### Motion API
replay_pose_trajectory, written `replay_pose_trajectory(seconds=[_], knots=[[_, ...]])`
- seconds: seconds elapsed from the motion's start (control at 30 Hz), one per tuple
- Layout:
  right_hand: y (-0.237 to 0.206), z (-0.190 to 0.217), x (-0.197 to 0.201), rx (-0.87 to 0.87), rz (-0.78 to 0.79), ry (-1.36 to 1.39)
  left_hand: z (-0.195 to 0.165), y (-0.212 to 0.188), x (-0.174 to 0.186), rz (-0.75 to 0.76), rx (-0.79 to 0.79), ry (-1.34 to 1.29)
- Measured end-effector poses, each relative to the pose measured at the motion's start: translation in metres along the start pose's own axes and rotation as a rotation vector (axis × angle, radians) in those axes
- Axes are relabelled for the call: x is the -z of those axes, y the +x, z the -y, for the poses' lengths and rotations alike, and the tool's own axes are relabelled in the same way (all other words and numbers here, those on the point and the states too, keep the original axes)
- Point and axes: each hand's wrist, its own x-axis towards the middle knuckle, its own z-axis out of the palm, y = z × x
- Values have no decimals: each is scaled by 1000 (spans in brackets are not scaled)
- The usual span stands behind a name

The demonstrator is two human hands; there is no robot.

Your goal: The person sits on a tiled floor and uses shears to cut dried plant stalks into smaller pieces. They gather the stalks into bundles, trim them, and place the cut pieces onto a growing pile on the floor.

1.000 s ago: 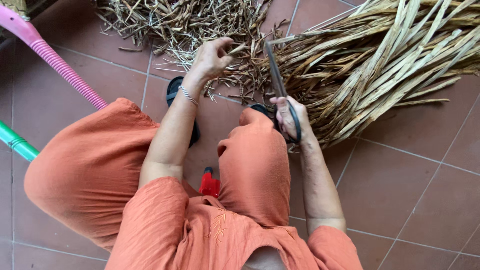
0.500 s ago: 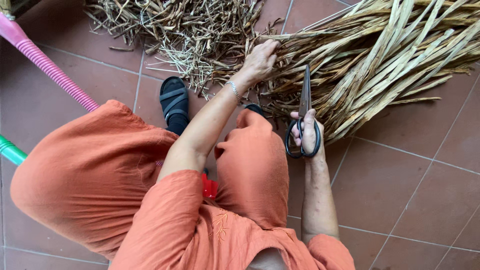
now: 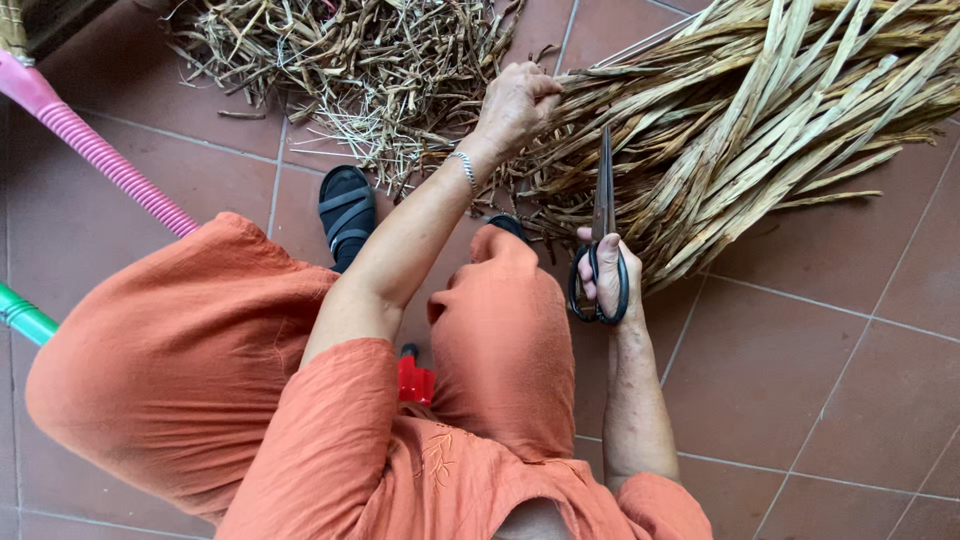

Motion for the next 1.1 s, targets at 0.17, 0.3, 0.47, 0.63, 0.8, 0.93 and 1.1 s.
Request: replay_pose_trajectory(seconds=[0.17,0.3,0.47,0.63,0.8,0.93,1.1], knots=[[4,-4,3,39,67,18,8,-25,28,119,177,-613],[17,-6,-1,19,145,-46,3,-43,42,219,379,-872],[37,2,-15,-8,161,-9,-2,-48,40,233,356,-816],[44,15,-29,6,99,-109,2,-50,37,219,369,-841],[43,17,-29,38,74,-110,20,-48,46,160,434,-709],[42,12,-20,-25,65,-94,45,-49,57,-38,224,142],[38,2,-16,-103,-21,30,63,-34,28,313,280,118]])
